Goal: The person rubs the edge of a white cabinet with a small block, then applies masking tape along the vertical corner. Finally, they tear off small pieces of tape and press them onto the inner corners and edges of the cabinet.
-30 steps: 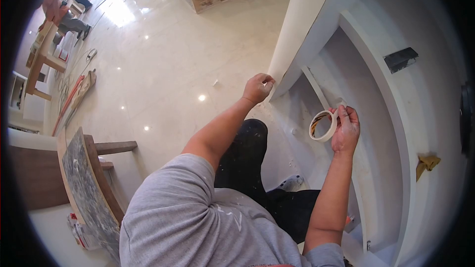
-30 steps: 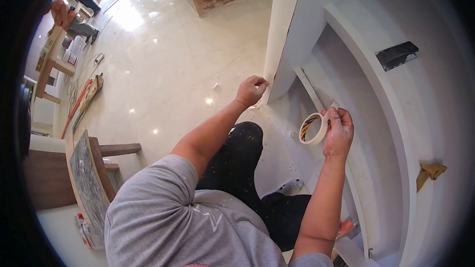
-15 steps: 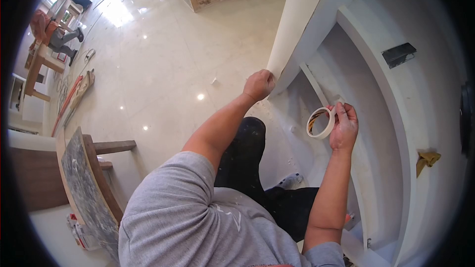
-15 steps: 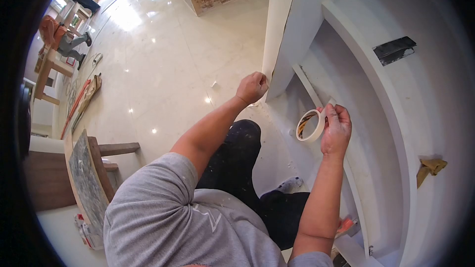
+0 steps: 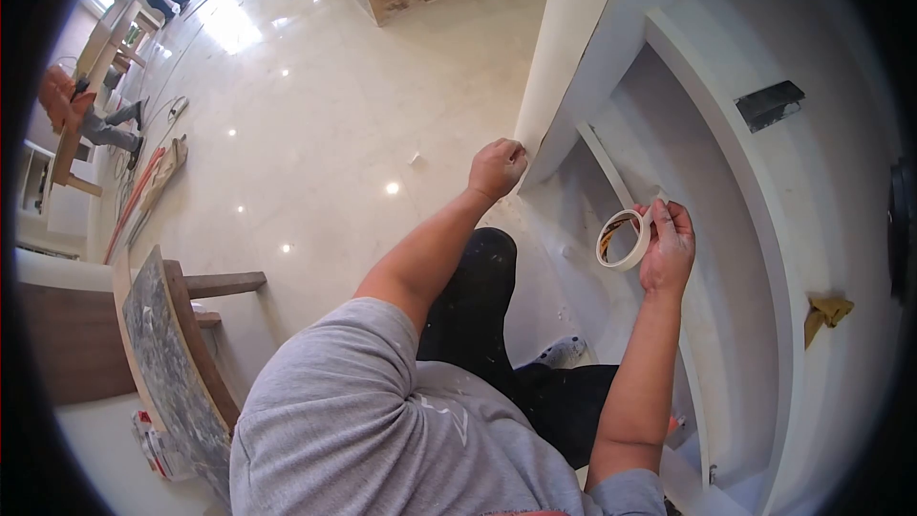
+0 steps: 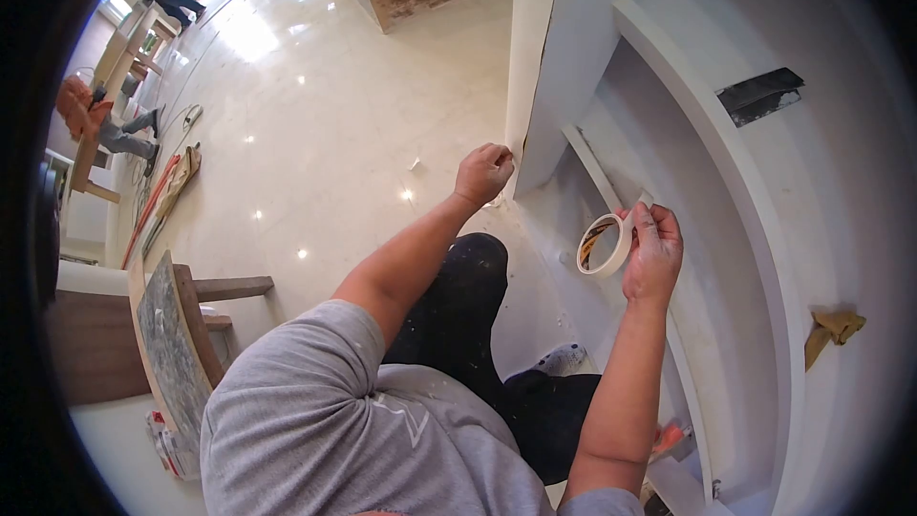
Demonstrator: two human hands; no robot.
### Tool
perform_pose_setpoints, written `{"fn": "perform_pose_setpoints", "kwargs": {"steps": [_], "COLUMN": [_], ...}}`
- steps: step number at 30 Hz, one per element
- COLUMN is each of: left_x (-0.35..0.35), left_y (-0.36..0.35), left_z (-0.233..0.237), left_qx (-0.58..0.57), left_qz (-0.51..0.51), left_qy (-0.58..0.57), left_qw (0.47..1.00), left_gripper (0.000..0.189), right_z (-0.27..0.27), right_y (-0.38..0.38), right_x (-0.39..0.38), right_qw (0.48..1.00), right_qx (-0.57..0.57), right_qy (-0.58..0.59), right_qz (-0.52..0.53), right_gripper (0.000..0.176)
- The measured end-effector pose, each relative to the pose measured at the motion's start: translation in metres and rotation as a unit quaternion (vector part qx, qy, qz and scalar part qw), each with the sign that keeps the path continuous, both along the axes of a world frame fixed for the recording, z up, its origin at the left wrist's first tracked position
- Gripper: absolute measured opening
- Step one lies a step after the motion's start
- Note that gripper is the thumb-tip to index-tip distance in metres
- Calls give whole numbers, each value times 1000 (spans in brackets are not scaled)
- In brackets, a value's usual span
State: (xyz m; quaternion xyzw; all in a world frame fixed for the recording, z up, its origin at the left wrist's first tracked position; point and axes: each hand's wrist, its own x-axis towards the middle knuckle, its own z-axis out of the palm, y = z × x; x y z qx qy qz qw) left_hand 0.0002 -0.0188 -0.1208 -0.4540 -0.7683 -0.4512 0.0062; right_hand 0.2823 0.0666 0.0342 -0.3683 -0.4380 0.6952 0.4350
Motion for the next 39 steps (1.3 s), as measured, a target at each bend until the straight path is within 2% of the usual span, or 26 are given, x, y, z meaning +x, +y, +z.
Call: {"fn": "perform_pose_setpoints", "kwargs": {"steps": [2,8,14,18,23,26,35,39], "left_x": [-2,9,-1,-3,0,8,-2,0], "left_y": [1,-4,-1,6,0,3,7,15], "left_z": [-1,-7,-7,-3,-3,-8,0,1], "left_qx": [-8,32,8,22,17,59,46,55], "left_qz": [-20,36,4,19,5,37,11,21], "left_qy": [31,-64,27,23,21,-8,69,77], "left_qw": [999,997,1000,999,1000,998,996,995], "left_gripper": [12,11,11,10,9,9,4,8], "right_z": [-1,4,1,2,2,1,2,2], "right_y": [0,2,2,2,0,1,-4,-8], "right_x": [-2,-3,-4,-3,-7,-6,-2,-3], "right_qw": [1000,1000,1000,1000,1000,1000,1000,1000], "right_qx": [1,0,-2,5,4,5,6,7], "right_qy": [-1,6,-3,-6,-17,-8,-21,-27], "right_qz": [0,0,-6,14,-11,-3,-1,4], "right_gripper": [11,11,12,11,11,11,13,14]}}
